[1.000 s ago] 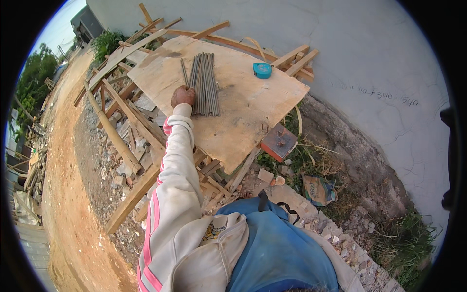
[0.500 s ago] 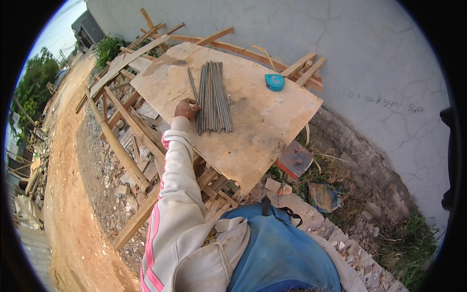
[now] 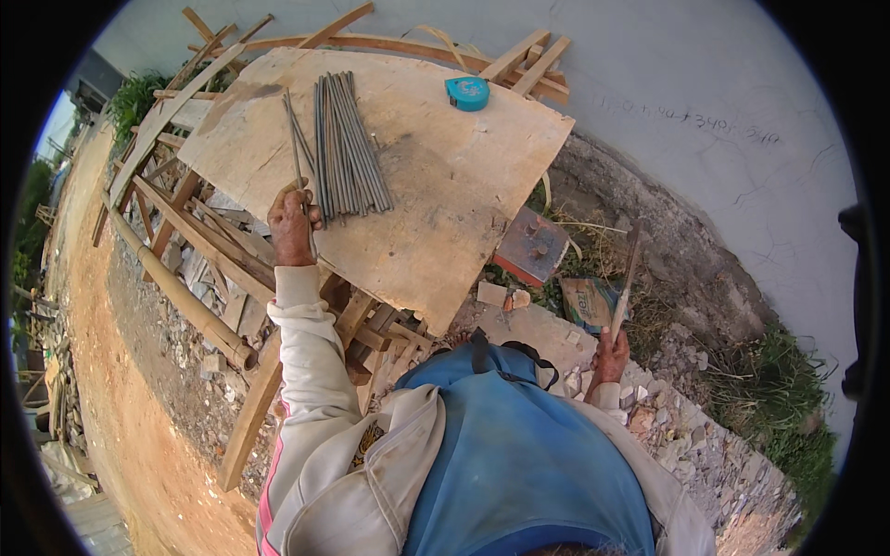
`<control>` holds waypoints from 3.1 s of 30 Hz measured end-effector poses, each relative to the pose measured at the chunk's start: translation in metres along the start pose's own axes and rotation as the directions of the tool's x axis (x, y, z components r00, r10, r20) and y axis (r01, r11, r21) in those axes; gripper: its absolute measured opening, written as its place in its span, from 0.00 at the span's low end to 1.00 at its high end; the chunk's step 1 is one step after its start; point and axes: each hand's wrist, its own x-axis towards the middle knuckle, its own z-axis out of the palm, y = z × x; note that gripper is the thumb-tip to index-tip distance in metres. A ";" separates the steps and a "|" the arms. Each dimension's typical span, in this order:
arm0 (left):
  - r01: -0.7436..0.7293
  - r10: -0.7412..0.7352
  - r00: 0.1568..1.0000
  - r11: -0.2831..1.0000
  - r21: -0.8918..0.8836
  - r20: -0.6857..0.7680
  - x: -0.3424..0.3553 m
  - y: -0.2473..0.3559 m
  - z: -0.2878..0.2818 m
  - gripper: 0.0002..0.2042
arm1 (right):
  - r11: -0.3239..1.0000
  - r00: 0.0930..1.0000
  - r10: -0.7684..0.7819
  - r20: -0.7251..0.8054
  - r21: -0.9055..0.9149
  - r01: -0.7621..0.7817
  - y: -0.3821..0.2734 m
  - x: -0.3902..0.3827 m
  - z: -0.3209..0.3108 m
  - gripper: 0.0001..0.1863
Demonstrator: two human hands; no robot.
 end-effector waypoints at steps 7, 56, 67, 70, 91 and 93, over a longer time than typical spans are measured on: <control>-0.246 0.297 0.937 0.936 -0.252 0.186 -0.111 -0.025 0.120 0.10 | 0.983 0.937 -0.186 0.297 0.067 0.174 -0.146 -0.020 0.037 0.17; -0.737 0.291 0.676 0.262 0.623 0.677 -0.123 -0.082 0.150 0.26 | 0.903 0.771 0.025 0.636 -0.346 0.256 -0.158 0.019 0.008 0.18; -0.710 0.301 0.704 0.283 0.644 0.644 -0.118 -0.080 0.153 0.25 | 0.897 0.784 0.053 0.618 -0.374 0.235 -0.167 0.014 0.014 0.16; -0.707 0.303 0.707 0.294 0.643 0.639 -0.117 -0.083 0.155 0.25 | 0.907 0.784 0.060 0.618 -0.361 0.215 -0.164 0.013 0.016 0.15; -0.605 0.300 0.795 0.323 0.727 0.528 -0.119 -0.099 0.179 0.34 | 0.718 0.695 -0.016 0.719 -0.476 0.509 -0.176 0.048 -0.017 0.21; -0.594 0.292 0.803 0.328 0.734 0.520 -0.119 -0.101 0.178 0.35 | 0.571 0.684 -0.043 0.729 -0.544 0.615 -0.183 0.060 -0.029 0.22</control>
